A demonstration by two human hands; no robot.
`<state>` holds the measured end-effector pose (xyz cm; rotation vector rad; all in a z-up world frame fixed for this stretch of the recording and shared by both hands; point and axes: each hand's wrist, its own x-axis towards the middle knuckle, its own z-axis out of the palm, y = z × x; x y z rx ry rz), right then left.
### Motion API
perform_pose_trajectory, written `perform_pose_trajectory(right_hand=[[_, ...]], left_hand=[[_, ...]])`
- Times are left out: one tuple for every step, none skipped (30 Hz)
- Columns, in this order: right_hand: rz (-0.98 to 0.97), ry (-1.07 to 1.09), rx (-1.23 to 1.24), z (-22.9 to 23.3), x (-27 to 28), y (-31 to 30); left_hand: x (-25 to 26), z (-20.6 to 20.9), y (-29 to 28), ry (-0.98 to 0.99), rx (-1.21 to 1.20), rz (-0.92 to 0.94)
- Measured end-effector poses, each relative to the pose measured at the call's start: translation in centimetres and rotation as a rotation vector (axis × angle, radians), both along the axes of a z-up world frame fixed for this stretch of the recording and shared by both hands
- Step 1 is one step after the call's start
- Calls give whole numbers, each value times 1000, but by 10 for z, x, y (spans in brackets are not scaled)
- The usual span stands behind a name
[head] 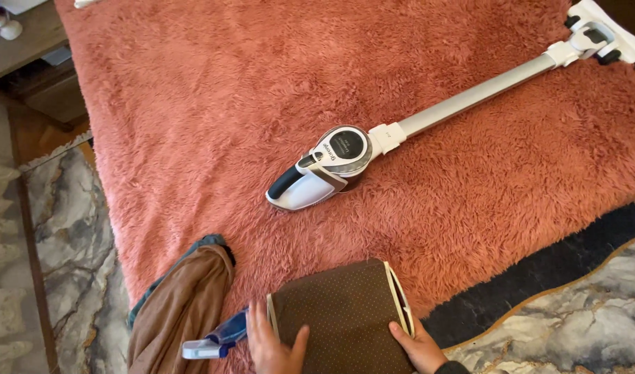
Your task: The person moves a fabric storage box from a wooden nightstand onto a bed, then sprays the nightstand with a cleaning solution. They wipe the top surface and the front of the drawers with a green cloth.
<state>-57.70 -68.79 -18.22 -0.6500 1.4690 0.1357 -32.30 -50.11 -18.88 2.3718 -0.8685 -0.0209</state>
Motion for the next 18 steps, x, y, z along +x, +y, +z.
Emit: perform_pose_trajectory(right_hand=[[117,5,-61,-11,-7,2],[125,4,-61,-20,-10,7],[63,-83,-133,-28,-12,11],[4,-172,-205,-36,-14,15],[14,-175,-205,-32,-10,16],[-67,-173,-153,-28,-7,16],[-147,-170,-101,-24,-3,15],[-138,-169,-99,-21,-1,17],[-177,-241,-138,-19,0,19],[-215,-316,-176,-17,3,20],[-206,-316,-173,5,13,16],[-228,-302,-144,27,22,11],[-250,-289,-114,49,32,6],[-244,-292,-116,50,35,-1],[-193,-283,-143,51,37,-7],[-144,-272,-169,52,39,-13],[-140,-272,-170,54,45,-24],[-135,-258,-170,57,50,-35]], left_hand=[[-9,-30,28,-14,-69,130],[-8,-18,28,-15,-68,138],[-7,-7,27,524,93,309],[-5,4,27,1063,250,482],[-1,1,29,1064,243,491],[5,-3,30,1093,171,419],[10,-8,31,1118,98,346],[9,-4,30,1121,94,355],[9,0,28,1113,118,355],[11,4,26,1104,141,354],[9,3,24,1105,136,363],[7,3,22,1163,12,376],[6,3,19,1216,-114,389],[7,9,13,1215,-120,391],[9,16,7,1292,-254,415],[9,22,1,1366,-388,437],[12,26,-10,1366,-392,439],[15,30,-20,1386,-447,459]])
